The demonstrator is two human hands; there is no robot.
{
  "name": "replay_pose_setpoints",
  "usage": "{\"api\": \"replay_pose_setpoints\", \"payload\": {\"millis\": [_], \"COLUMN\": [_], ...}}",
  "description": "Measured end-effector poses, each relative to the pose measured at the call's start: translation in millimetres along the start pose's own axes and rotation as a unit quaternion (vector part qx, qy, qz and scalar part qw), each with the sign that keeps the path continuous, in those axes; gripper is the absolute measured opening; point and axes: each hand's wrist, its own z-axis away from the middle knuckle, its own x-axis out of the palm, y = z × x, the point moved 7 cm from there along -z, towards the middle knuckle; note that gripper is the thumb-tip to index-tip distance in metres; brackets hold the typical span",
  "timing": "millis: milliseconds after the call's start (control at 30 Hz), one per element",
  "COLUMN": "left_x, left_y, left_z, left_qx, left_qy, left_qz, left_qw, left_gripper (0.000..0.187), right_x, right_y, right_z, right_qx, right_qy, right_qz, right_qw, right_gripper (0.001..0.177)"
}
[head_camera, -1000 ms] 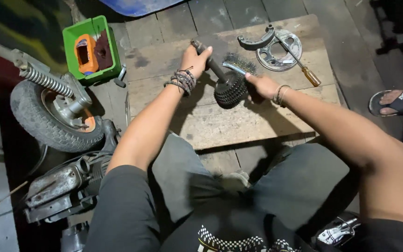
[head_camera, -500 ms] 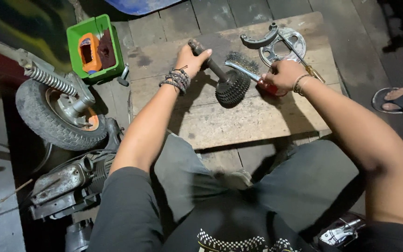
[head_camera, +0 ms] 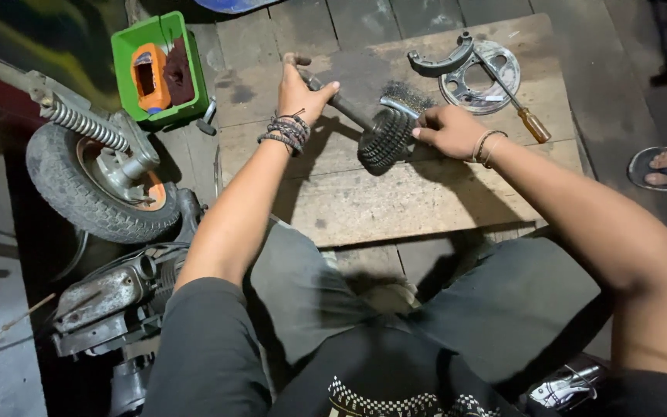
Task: The person sits on the floor and uses a wire brush to scrub a cylindrical metal gear component resting on a wooden board. The person rotates the gear to clean different sections while holding it with the left hand.
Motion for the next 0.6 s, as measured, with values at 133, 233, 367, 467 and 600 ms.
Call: {"api": "replay_pose_setpoints", "payload": {"millis": [133,233,367,467,600], "left_x": [-0.2,-7.9,-17.6,-21.9,-30.1], "left_y": [-22.4,-35.0,-26.2,-28.3,-8.5], "left_z": [-1.3,1.2,5.1,5.7,10.4], "left_qx": [0.02,0.003,0.033,0.022,0.026], "left_qy": [-0.02,-0.013,-0.078,-0.103,-0.136], "left_qz": [-0.049,-0.063,-0.152,-0.205,-0.238], "left_qw": [0.998,0.998,0.985,0.973,0.961], "left_gripper": [0.046,0.039,0.055,0.06,0.059], "right_x": [-3.3,-3.8,-8.7,-21.3,-26.7], "right_y": [-15.9,-21.5,-11.0,6.3,34.8], "right_z": [-1.1,-4.5,-8.9,-8.4,2.4], "right_qx": [-0.021,-0.041,-0.023,0.033,0.13], "right_qy": [0.006,0.014,0.016,0.001,-0.063], "right_qz": [-0.009,0.02,0.081,0.235,0.377], "right_qw": [1.0,0.999,0.996,0.971,0.915], "right_gripper": [0.025,0.026,0.027,0.038,0.073]}}
